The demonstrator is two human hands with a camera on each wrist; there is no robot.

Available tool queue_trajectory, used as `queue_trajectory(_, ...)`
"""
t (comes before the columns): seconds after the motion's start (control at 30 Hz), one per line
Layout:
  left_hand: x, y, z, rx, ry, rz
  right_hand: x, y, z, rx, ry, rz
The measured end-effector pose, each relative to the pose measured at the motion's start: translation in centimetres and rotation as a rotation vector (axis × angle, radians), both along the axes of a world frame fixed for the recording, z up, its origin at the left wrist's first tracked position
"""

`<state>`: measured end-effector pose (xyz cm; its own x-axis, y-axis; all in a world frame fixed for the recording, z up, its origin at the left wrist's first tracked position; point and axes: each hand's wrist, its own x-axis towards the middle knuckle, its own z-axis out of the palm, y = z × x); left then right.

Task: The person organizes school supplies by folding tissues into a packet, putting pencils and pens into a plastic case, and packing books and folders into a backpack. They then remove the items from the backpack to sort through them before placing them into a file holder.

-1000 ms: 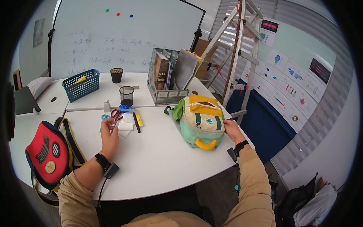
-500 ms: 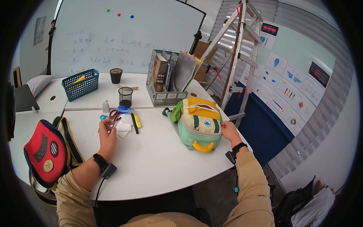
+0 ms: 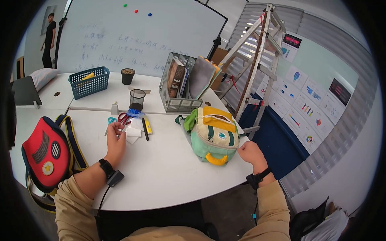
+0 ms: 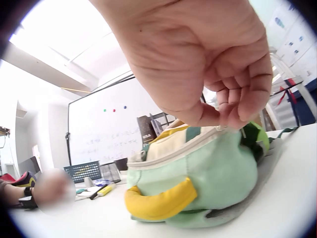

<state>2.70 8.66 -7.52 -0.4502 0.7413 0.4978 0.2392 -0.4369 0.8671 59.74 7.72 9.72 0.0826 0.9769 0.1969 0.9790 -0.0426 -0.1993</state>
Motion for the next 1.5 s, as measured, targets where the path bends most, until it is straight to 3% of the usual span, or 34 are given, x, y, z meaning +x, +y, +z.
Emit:
queue_trajectory(0.33,0.2,-0.1,0.4,0.001,-0.014,0.018,-6.8,-1.2,0.9,0.015,-0.249,0.096)
queue_trajectory(0.53,0.4,-0.3,0.7,0.007,-0.002,0.005,-11.9,0.0,0.4,-0.016,-0.088,0.284)
queue_trajectory(0.73,0.5,-0.2,0.6,-0.001,0.005,0.0,-18.5,4.0,-0.8,0.045,-0.106,0.326)
queue_trajectory(0.83,0.4,-0.3,0.9,-0.017,0.0,-0.007,-22.2,5.1,1.0,-0.15,0.017,0.234)
queue_trajectory(1.03,0.6,-0.6,1.1,-0.036,0.0,-0.027,-24.9,12.0,-2.4,-0.053,-0.171,0.157)
queue_trajectory(1.17,0.6,-0.4,0.7,-0.026,0.017,-0.024,-25.4,15.6,-4.6,0.15,-0.223,0.124)
queue_trajectory(1.37,0.6,-0.3,0.8,-0.026,0.015,-0.028,-25.6,14.8,-3.4,0.101,-0.22,0.122)
queue_trajectory(1.47,0.6,-0.4,0.7,-0.02,0.014,-0.025,-25.7,11.6,-2.2,-0.057,-0.148,0.169)
queue_trajectory(1.5,0.6,-0.4,0.7,-0.019,0.013,-0.023,-25.3,10.0,-2.3,0.01,-0.164,0.204)
